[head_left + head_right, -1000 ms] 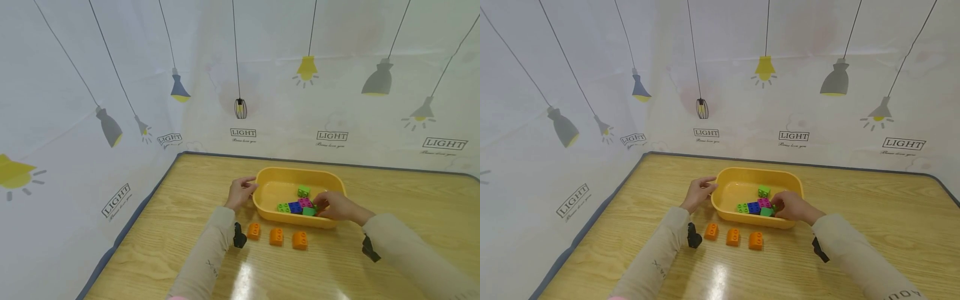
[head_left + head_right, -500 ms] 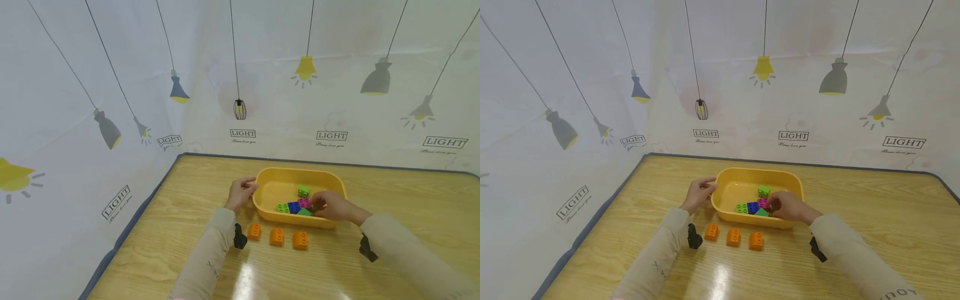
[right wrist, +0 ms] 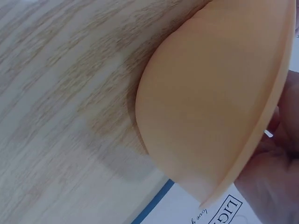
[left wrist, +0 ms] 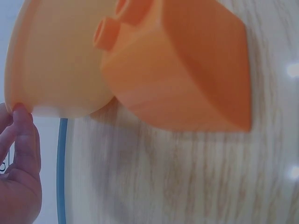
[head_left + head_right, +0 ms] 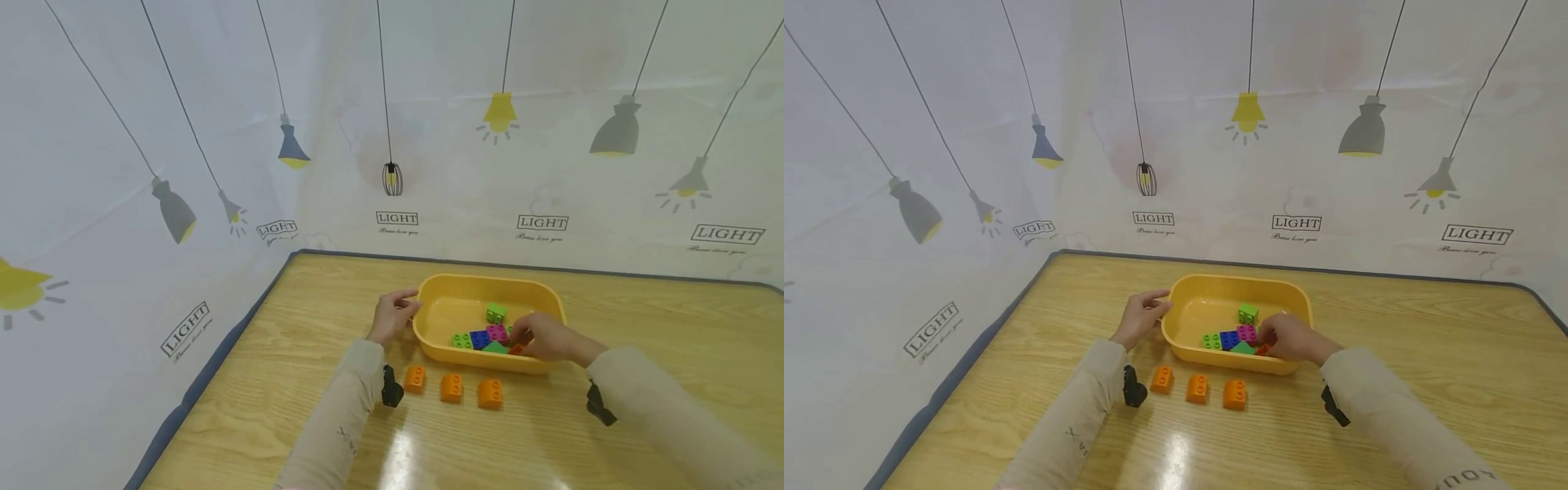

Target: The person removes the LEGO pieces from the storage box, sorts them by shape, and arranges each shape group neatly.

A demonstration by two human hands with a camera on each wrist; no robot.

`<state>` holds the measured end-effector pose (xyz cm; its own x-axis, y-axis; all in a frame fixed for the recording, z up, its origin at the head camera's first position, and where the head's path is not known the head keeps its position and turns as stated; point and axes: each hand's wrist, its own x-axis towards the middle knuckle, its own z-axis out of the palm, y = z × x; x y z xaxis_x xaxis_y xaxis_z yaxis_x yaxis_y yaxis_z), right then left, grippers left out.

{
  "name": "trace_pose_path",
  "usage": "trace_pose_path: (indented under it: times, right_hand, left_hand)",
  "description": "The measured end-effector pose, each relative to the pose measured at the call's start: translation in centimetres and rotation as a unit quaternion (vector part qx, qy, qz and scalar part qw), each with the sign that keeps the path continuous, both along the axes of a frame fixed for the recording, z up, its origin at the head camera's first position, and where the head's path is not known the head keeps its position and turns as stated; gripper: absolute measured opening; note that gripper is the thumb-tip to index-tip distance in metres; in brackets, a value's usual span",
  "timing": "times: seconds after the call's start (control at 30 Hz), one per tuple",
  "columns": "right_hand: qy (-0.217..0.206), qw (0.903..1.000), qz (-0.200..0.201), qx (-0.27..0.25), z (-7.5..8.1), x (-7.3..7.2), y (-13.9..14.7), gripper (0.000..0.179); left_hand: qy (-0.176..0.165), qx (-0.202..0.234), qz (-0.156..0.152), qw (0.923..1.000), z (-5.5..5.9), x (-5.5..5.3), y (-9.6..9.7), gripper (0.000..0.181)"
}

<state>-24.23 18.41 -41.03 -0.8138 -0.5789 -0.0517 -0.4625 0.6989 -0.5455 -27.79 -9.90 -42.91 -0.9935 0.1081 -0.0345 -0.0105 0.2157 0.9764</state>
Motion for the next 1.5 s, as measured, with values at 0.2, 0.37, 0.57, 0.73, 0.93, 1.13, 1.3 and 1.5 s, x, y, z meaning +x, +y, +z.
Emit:
trace_pose_path:
  times: [0.2,0.37,0.57,0.73,0.93,1.13,1.3,1.5]
  right_hand:
    - [0.025,0.9995,-0.021,-0.003,-0.4,-0.1,-0.9,0.01]
    - [0.012,0.9976,-0.061,-0.03,-0.9,-0.1,-1.6,0.011]
    - [0.004,0.9964,-0.052,-0.066,-1.3,-0.3,-1.2,0.015]
    - [-0.024,0.9963,-0.02,-0.079,-0.9,-0.5,-0.5,0.019]
    - [-0.054,0.9955,-0.006,-0.077,-0.8,-0.6,-0.3,0.023]
    - [-0.049,0.9964,-0.009,-0.069,-0.9,-0.6,-0.5,0.022]
    - [-0.044,0.9966,-0.007,-0.069,-0.9,-0.5,-0.6,0.021]
    - [-0.03,0.9977,-0.005,-0.06,-0.7,-0.4,-0.5,0.022]
  left_hand:
    - [-0.001,-0.011,0.01,0.9999,-0.1,0.0,0.1,0.034]
    - [0.006,-0.015,0.011,0.9998,-0.4,0.0,0.2,0.034]
    - [0.006,-0.019,0.013,0.9997,-0.3,0.0,0.4,0.033]
    - [0.009,-0.022,0.013,0.9996,-0.2,-0.1,0.4,0.033]
    - [0.008,-0.025,0.012,0.9996,-0.2,-0.1,0.3,0.033]
    - [0.01,-0.023,0.011,0.9996,-0.2,0.0,0.2,0.034]
    - [0.011,-0.021,0.01,0.9997,-0.2,0.0,0.2,0.034]
    - [0.006,-0.022,0.013,0.9996,0.1,0.1,0.3,0.033]
